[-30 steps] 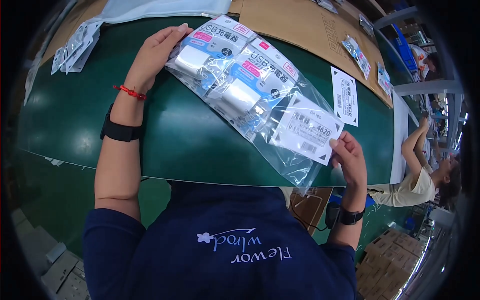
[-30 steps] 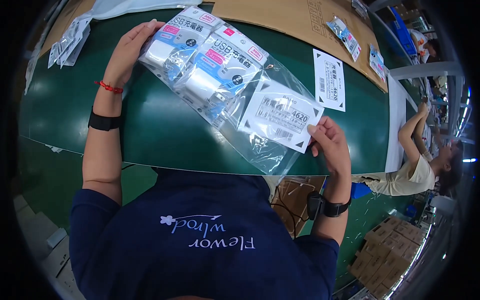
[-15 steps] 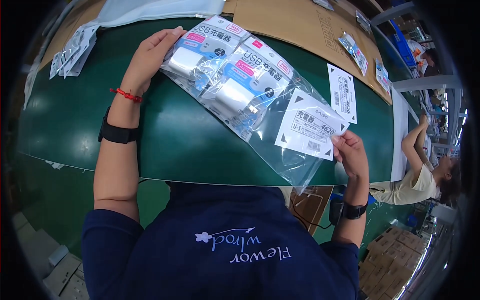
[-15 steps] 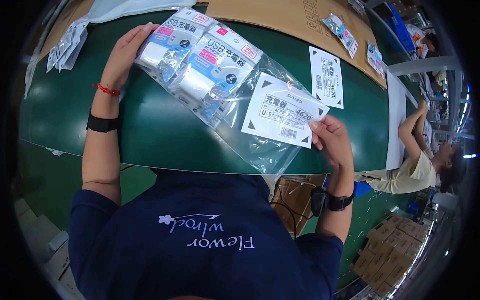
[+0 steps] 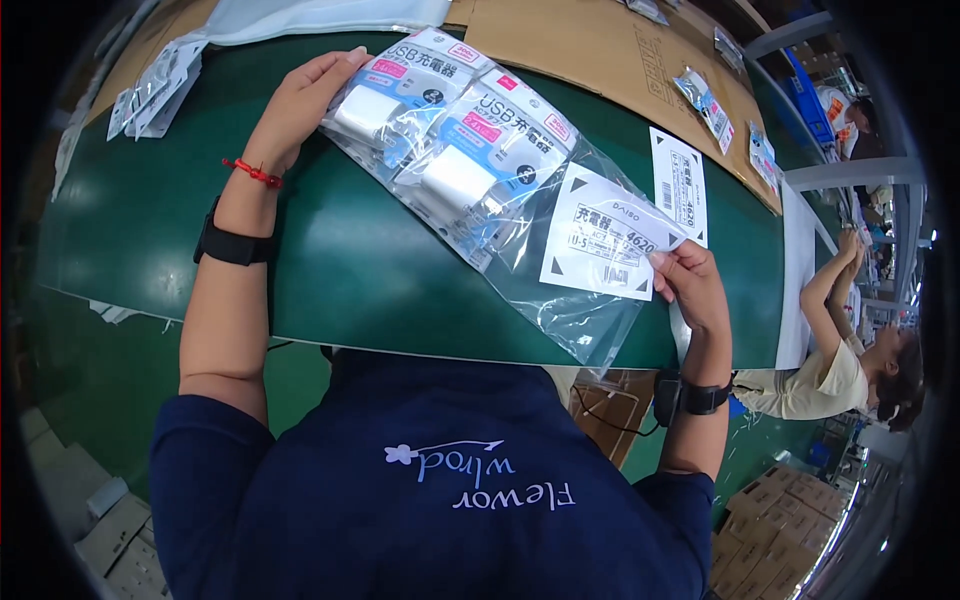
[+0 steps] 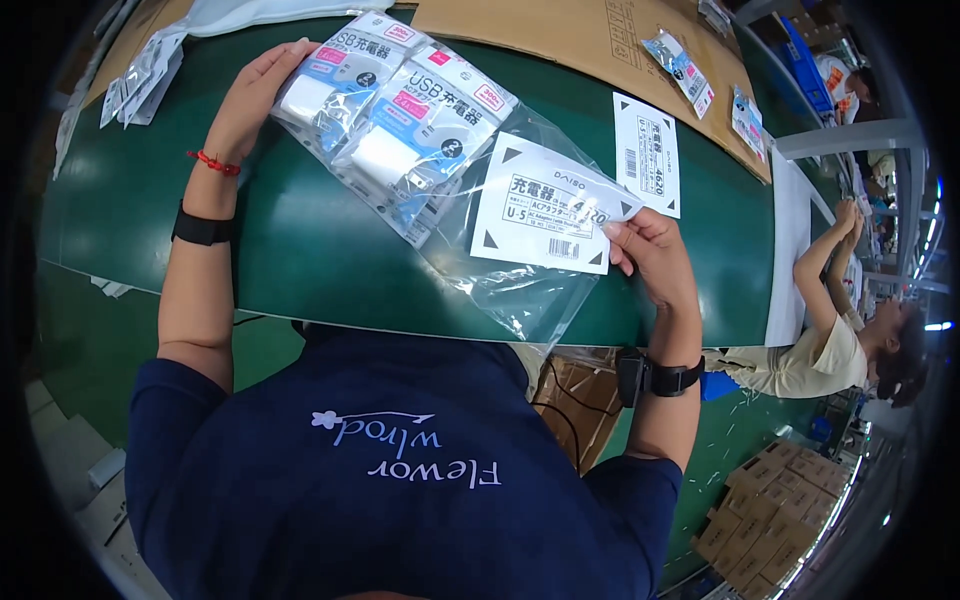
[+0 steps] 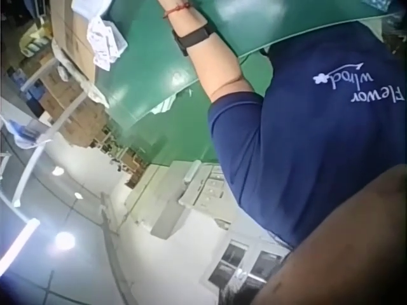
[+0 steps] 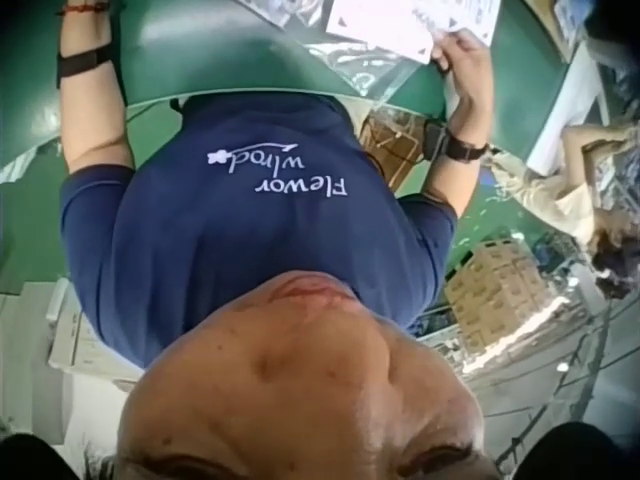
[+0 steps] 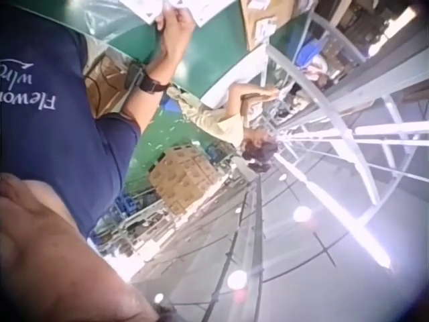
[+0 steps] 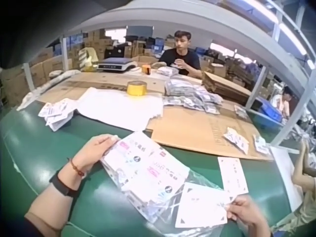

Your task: The person places a label and USB chargers into a plastic bag by hand, sets it aside, and repeats the process with a second bag.

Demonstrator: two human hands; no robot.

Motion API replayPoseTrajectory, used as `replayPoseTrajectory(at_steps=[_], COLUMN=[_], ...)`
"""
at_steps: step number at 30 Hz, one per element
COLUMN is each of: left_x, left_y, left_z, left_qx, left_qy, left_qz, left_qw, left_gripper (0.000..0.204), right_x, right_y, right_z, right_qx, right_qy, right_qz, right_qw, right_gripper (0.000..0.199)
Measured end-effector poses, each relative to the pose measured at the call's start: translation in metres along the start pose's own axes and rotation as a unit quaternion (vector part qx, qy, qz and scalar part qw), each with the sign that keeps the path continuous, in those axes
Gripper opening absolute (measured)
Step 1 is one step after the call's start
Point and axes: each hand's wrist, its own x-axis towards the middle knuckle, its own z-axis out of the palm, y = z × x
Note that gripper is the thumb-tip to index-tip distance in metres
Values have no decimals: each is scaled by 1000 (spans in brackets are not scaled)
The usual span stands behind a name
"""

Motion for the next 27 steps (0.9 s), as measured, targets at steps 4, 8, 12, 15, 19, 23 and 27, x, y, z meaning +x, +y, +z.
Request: replayPoseTrajectory(at_steps=[4, 8, 12, 15, 19, 23, 27], left_x=[2, 1, 1, 0, -1, 1, 2], left_y=[-3, -2, -5, -4, -2, -5, -5], left_z=[1, 2, 1, -1, 2, 2, 3], left_qx=[7, 15, 14, 20, 27, 25, 29], left_qy=[11, 11, 5, 8, 18, 21, 19], left_qz=[11, 4, 1, 4, 6, 10, 4], left_qw=[1000, 1000, 1000, 1000, 999, 999, 999], left_gripper=[41, 42, 43, 44, 43, 42, 41], right_x=[2, 4, 0, -3, -3, 8, 27], right_y=[-2, -4, -10, -19, -24, -27, -34], right_z=[1, 6, 22, 49, 64, 79, 103], right_qx=[-12, -7, 70, 163, 282, 296, 290], right_qy=[5, 0, -6, 25, 54, -19, -17], right_qz=[-15, -12, 32, 56, 72, 65, 34], right_qw=[1000, 1000, 997, 985, 955, 953, 956], right_gripper=[9, 12, 16, 19, 23, 26, 26])
